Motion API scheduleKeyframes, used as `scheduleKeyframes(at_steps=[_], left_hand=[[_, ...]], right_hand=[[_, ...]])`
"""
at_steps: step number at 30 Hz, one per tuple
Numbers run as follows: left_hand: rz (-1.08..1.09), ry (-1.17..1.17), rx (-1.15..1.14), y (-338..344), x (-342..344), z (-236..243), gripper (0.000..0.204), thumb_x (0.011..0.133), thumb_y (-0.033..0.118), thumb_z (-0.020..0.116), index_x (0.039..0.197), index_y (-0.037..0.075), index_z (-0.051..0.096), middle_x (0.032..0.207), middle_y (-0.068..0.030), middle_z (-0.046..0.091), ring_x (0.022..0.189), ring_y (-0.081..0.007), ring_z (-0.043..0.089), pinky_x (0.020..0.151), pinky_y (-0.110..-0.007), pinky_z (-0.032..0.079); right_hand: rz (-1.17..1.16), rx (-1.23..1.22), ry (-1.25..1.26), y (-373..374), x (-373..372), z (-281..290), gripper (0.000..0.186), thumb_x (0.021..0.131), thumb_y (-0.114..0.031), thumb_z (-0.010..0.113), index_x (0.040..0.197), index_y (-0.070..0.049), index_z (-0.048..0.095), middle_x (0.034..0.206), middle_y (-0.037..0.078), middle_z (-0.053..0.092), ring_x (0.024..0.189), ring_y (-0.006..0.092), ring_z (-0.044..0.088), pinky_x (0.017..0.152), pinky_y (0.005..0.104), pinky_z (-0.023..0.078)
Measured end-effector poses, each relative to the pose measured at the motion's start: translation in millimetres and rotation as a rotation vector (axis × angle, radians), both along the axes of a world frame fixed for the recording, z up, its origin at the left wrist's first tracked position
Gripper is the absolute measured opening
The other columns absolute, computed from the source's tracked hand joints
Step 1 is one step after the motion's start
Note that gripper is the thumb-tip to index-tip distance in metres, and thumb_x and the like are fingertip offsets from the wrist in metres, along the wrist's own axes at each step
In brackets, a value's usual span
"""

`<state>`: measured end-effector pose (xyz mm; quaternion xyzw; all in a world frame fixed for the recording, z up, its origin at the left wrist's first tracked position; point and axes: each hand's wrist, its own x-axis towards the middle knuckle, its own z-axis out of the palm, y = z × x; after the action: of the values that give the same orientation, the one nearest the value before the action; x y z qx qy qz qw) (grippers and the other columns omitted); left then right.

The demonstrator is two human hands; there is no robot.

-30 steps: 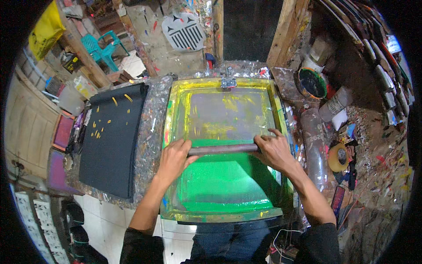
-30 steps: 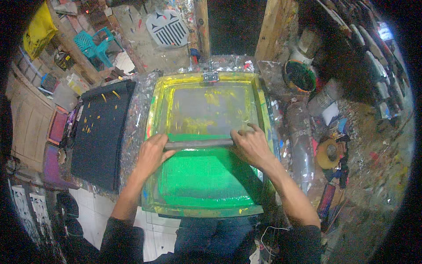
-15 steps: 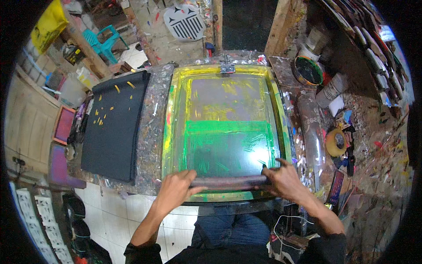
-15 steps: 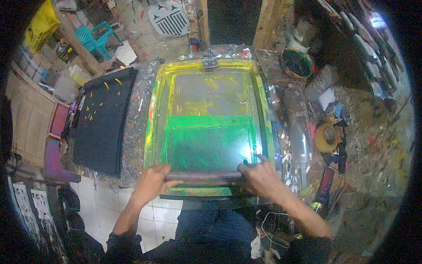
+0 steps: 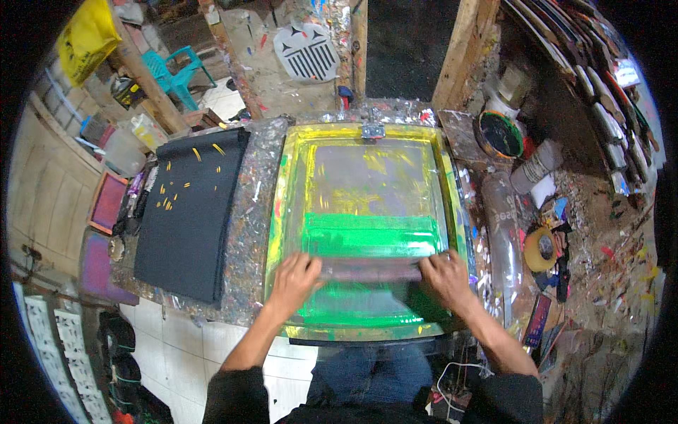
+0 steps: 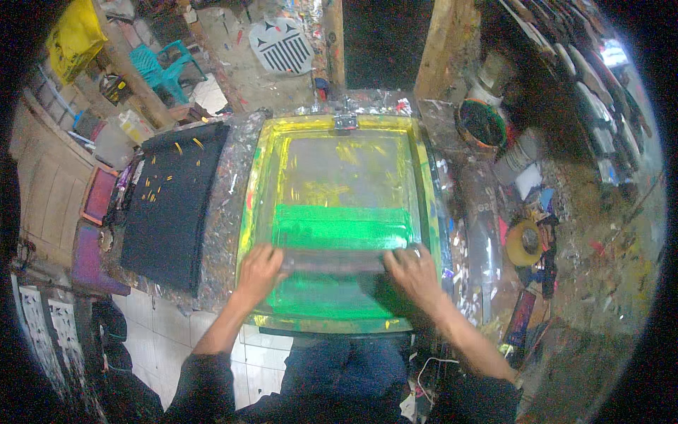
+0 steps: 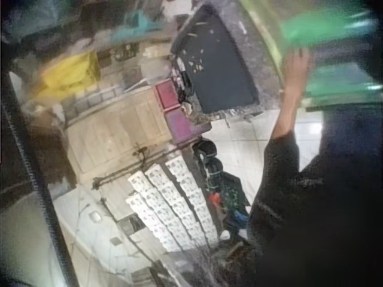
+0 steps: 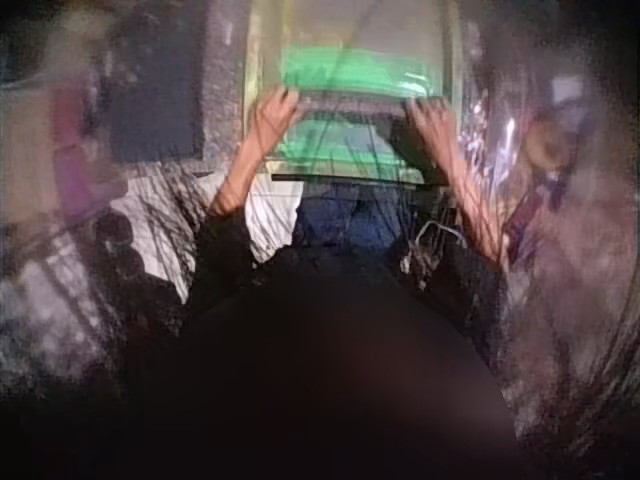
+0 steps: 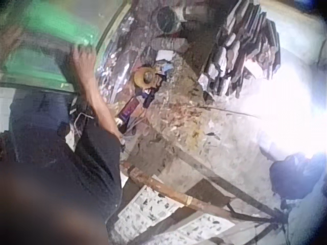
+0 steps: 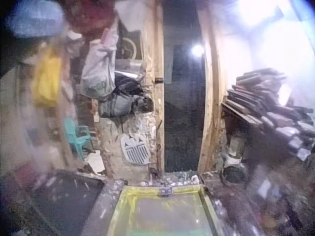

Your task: The person uses a squeegee to pull green ink across a screen printing frame, then lifts the frame to reveal printed fabric. This process is repeated multiple times.

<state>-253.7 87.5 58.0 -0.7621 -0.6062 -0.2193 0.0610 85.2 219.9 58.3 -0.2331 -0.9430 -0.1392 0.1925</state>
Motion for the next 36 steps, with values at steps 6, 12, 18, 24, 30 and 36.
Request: scheduleKeyframes(at_steps=[6, 12, 18, 24, 30, 36], left_hand=[[0.083, -0.126, -0.231, 25, -12, 12, 0.045, 0.072, 0.021, 0.089, 0.099, 0.001, 0.059, 0.095, -0.0211, 0.062, 0.088, -0.0397, 0.066, 0.074, -0.049, 0.053], [0.117, -0.066, 0.006, 88, -17, 3, 0.048, 0.069, 0.024, 0.091, 0.097, 0.003, 0.058, 0.091, -0.0166, 0.062, 0.089, -0.0371, 0.066, 0.075, -0.047, 0.054], [0.053, -0.084, -0.128, 13, -5, -8, 0.054, 0.057, 0.02, 0.094, 0.091, 0.005, 0.056, 0.087, -0.0139, 0.058, 0.086, -0.0358, 0.065, 0.077, -0.045, 0.055], [-0.03, -0.14, -0.026, -54, 24, -1, 0.046, 0.058, 0.019, 0.091, 0.083, 0.005, 0.055, 0.086, -0.0132, 0.058, 0.085, -0.0352, 0.066, 0.082, -0.046, 0.057], [0.015, -0.19, -0.106, -109, 40, -4, 0.051, 0.069, 0.028, 0.092, 0.097, 0.0, 0.061, 0.099, -0.0173, 0.06, 0.098, -0.0388, 0.065, 0.089, -0.047, 0.056], [0.594, -0.215, -0.232, -158, 17, -28, 0.138, 0.06, 0.055, 0.095, 0.162, 0.004, 0.018, 0.157, -0.022, 0.046, 0.159, -0.0362, 0.016, 0.127, -0.061, -0.007]], right_hand=[[-0.01, -0.335, -0.077, 35, -7, 21, 0.029, 0.08, -0.025, 0.076, 0.098, -0.009, 0.061, 0.076, 0.01, 0.067, 0.074, 0.036, 0.07, 0.082, 0.0485, 0.056], [-0.104, -0.243, -0.032, 76, -35, 8, 0.033, 0.081, -0.021, 0.075, 0.106, -0.006, 0.06, 0.081, 0.013, 0.066, 0.081, 0.0341, 0.07, 0.097, 0.0507, 0.052], [-0.078, -0.406, -0.112, 10, 1, 10, 0.032, 0.077, -0.007, 0.069, 0.107, -0.005, 0.06, 0.081, 0.011, 0.062, 0.085, 0.03, 0.071, 0.111, 0.0527, 0.043], [-0.073, -0.428, -0.087, -72, 17, 23, 0.021, 0.073, -0.005, 0.066, 0.093, -0.006, 0.06, 0.078, 0.009, 0.06, 0.079, 0.0278, 0.07, 0.11, 0.0532, 0.045], [-0.101, -0.415, -0.23, -109, 41, 22, 0.02, 0.084, -0.013, 0.066, 0.103, -0.008, 0.062, 0.09, 0.009, 0.066, 0.082, 0.0249, 0.07, 0.114, 0.0581, 0.039], [-0.249, -0.261, -0.063, -125, 11, 38, 0.051, 0.087, -0.046, 0.076, 0.113, -0.003, 0.064, 0.104, 0.013, 0.065, 0.104, 0.0276, 0.064, 0.116, 0.0669, 0.027]])
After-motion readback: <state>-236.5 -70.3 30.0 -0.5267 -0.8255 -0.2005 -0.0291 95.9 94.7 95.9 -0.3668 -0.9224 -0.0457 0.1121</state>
